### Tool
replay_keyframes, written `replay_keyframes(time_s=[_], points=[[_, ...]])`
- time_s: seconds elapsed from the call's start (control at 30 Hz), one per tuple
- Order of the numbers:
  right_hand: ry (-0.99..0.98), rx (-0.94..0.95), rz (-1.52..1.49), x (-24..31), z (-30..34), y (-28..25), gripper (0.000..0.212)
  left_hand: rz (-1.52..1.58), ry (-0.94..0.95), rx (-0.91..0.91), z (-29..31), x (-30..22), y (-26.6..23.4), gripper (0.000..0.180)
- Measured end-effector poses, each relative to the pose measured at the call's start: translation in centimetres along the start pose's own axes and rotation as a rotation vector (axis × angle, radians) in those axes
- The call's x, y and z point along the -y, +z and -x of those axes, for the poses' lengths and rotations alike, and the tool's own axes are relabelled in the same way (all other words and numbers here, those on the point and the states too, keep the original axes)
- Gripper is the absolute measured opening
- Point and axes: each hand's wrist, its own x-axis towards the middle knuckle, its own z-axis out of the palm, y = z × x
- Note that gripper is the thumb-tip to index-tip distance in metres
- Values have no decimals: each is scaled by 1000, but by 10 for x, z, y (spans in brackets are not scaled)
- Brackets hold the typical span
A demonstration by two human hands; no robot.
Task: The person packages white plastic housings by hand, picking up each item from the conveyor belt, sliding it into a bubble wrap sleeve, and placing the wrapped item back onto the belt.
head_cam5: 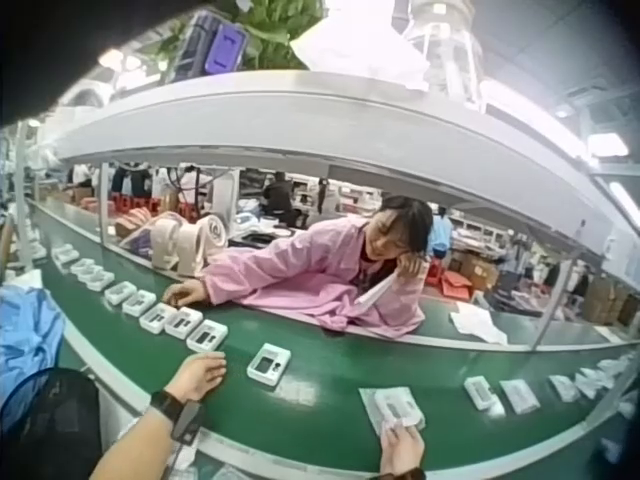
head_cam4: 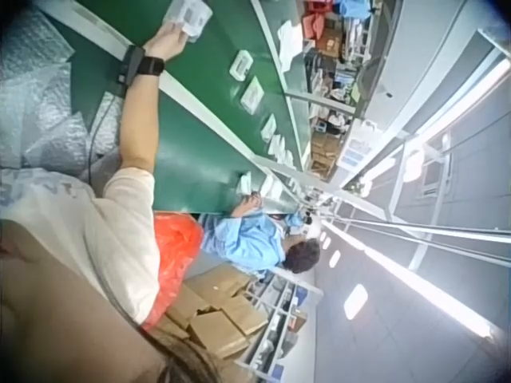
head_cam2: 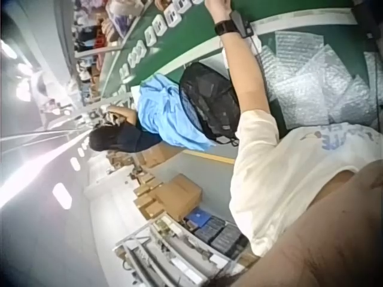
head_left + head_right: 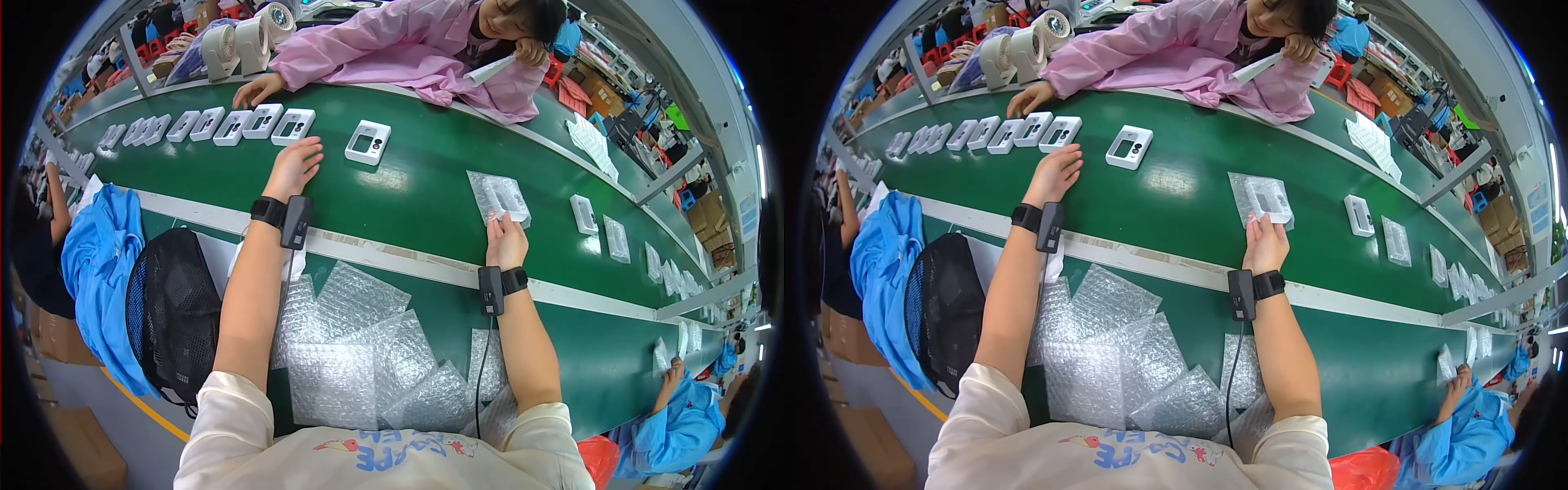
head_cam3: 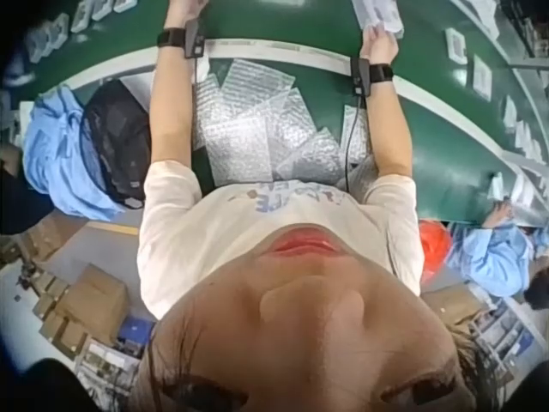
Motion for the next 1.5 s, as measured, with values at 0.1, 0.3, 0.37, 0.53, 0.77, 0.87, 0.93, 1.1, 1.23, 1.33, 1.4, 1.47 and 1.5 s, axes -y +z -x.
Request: replay_keyframes(time_s=[0.1,0.3,0.37,0.53,0.77,0.87,0.93,1.1,1.23,1.33,1.4,1.47,1.5], points=[[-11,-145,-11,0,1,5,32,69,-7,-48,-6,3,-10,28],[-159,-99,30,2,16,20,23,139,30,-106,-11,5,-16,25],[-72,99,58,4,20,19,17,153,37,-124,-11,4,-17,24],[-43,262,130,8,28,23,7,140,119,-178,-11,6,-19,24],[-3,252,159,8,33,29,5,-597,420,-355,-15,3,-30,31],[6,262,174,7,33,28,5,-1272,727,-369,-15,3,-34,40],[9,251,189,9,29,22,5,-1283,630,-338,-5,7,-6,54],[20,263,197,9,32,29,4,-1295,434,-251,-11,5,3,73],[40,279,187,8,32,28,4,-1457,294,-244,-14,5,7,81],[42,291,186,8,31,27,4,-1480,314,-244,-12,6,11,76],[49,282,192,8,33,27,4,-1493,320,-246,-10,5,11,74],[59,277,195,8,34,28,4,-1589,333,-234,-9,4,13,64],[57,287,196,9,33,29,4,-1637,340,-228,-8,4,13,59]])
